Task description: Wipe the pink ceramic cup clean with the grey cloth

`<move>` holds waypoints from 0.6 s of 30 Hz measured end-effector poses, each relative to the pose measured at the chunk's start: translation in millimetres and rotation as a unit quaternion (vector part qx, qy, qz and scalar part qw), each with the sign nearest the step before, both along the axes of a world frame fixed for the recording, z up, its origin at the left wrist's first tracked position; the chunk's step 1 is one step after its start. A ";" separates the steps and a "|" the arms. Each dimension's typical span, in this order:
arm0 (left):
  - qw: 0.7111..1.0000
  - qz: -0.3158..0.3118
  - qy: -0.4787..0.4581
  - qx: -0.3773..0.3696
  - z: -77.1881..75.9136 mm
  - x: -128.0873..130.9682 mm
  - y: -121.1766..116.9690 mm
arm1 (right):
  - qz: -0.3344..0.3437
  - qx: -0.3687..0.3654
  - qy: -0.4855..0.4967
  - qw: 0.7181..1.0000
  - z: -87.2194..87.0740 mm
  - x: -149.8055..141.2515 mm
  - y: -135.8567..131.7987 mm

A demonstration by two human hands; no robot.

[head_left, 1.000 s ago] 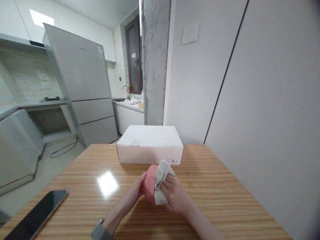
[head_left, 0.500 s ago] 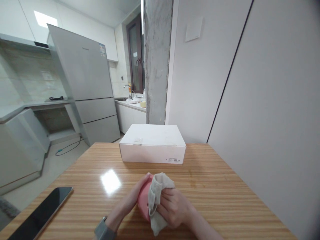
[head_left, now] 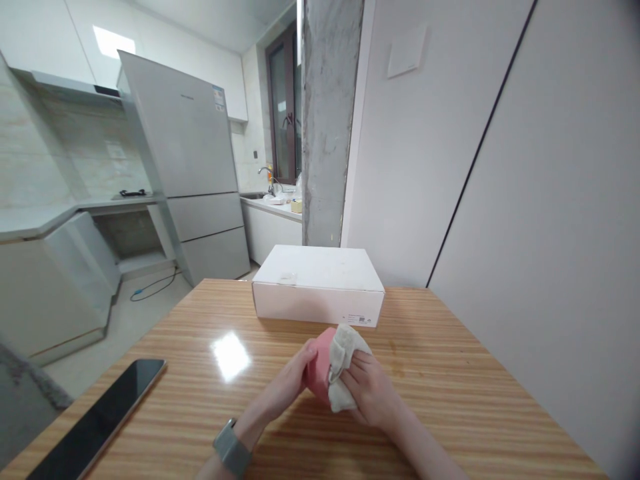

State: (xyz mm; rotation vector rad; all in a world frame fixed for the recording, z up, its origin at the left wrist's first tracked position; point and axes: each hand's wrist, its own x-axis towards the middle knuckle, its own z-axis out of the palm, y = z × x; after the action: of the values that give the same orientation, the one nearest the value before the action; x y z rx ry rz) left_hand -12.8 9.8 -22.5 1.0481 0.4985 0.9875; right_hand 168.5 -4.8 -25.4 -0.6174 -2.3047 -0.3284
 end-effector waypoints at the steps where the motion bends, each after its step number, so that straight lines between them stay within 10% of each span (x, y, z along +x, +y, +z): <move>1: 1.000 -0.015 -0.025 -0.004 1.2 2.7 -0.7 | -0.007 -0.009 0.013 1.000 0.6 0.9 0.6; 18: 0.994 0.072 0.061 -0.047 -2.6 9.4 4.8 | 0.017 0.035 -0.017 0.999 2.6 -2.8 -1.7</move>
State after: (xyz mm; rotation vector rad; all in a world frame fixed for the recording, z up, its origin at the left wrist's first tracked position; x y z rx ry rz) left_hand -3.4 14.6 -25.1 1.0012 0.7229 1.0203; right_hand 165.7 -6.5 -22.8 -0.5409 -2.3226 -0.4038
